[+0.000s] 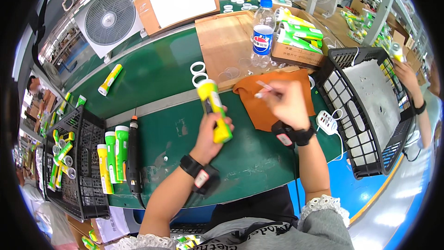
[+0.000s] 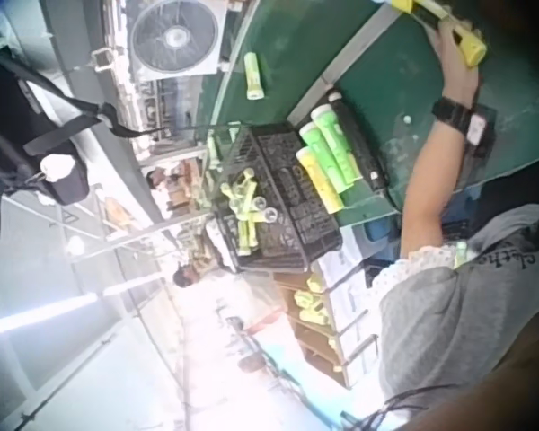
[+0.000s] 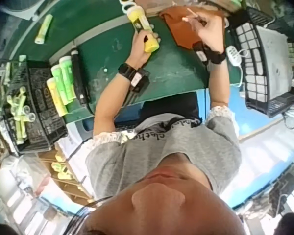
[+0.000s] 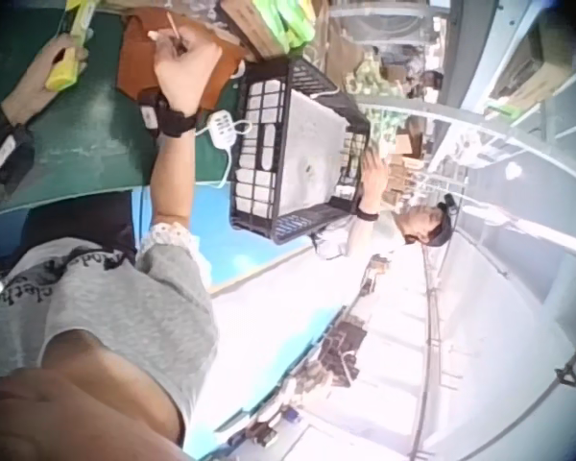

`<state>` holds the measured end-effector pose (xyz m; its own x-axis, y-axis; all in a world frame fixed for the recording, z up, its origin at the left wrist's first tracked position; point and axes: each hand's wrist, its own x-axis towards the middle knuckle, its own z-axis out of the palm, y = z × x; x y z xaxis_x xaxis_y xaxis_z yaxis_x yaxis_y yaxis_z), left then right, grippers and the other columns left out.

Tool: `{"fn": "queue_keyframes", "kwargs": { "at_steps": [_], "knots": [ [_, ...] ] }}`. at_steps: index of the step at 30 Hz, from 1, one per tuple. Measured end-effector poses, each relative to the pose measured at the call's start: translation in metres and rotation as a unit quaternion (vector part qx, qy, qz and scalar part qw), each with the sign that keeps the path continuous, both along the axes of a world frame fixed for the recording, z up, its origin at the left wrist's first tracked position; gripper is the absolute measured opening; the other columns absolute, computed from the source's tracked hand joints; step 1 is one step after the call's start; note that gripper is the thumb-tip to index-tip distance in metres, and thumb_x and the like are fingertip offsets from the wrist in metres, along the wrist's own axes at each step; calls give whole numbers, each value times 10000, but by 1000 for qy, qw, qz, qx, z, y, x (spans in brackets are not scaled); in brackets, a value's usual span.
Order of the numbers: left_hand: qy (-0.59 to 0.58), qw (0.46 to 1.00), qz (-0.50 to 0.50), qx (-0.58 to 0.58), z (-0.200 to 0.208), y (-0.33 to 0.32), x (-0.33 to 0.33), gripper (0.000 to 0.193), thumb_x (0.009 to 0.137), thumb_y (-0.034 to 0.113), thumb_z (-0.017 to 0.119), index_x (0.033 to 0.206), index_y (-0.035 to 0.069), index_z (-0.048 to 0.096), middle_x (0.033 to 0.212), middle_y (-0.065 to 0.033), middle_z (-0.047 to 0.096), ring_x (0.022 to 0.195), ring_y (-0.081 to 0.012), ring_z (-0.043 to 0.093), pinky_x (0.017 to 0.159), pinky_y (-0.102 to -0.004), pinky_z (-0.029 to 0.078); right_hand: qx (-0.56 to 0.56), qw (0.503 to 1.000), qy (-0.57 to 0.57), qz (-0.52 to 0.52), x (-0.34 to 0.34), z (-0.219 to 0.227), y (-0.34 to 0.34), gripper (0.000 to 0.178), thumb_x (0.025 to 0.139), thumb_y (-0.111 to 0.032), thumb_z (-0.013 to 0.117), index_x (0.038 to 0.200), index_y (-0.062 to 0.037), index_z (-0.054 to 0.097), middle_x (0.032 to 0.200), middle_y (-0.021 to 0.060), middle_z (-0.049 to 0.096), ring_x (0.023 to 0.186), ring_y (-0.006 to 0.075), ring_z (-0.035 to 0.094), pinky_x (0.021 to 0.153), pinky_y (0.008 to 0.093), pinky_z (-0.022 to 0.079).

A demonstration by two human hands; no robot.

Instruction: Assemble and organize plastic flashlights on a factory conveyor belt station.

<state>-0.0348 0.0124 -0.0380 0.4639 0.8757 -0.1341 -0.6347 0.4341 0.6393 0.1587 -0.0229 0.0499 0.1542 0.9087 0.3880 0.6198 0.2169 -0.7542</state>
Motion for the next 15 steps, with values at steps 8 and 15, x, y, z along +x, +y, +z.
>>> {"fn": "queue_keyframes", "kwargs": {
  "at_steps": [8, 15],
  "knots": [
    [6, 992, -95, 87, 13, -3, -7, 456, 753, 144, 550, 1152, 110, 332, 980, -76, 478, 699, -172, 511, 634, -341, 467, 119, 986, -110, -34, -2, -14, 12, 153, 798, -168, 596, 845, -23, 615, 640, 126, 582, 496, 269, 501, 487, 309, 398],
    [2, 976, -168, 136, 16, -6, -7, 509, 677, 259, 640, 1070, 55, 389, 890, -83, 502, 615, -170, 526, 584, -320, 470, 56, 990, -99, 83, -26, -19, 2, 214, 842, -149, 519, 683, -21, 455, 548, 160, 444, 513, 336, 473, 466, 377, 352]
  ]
}}
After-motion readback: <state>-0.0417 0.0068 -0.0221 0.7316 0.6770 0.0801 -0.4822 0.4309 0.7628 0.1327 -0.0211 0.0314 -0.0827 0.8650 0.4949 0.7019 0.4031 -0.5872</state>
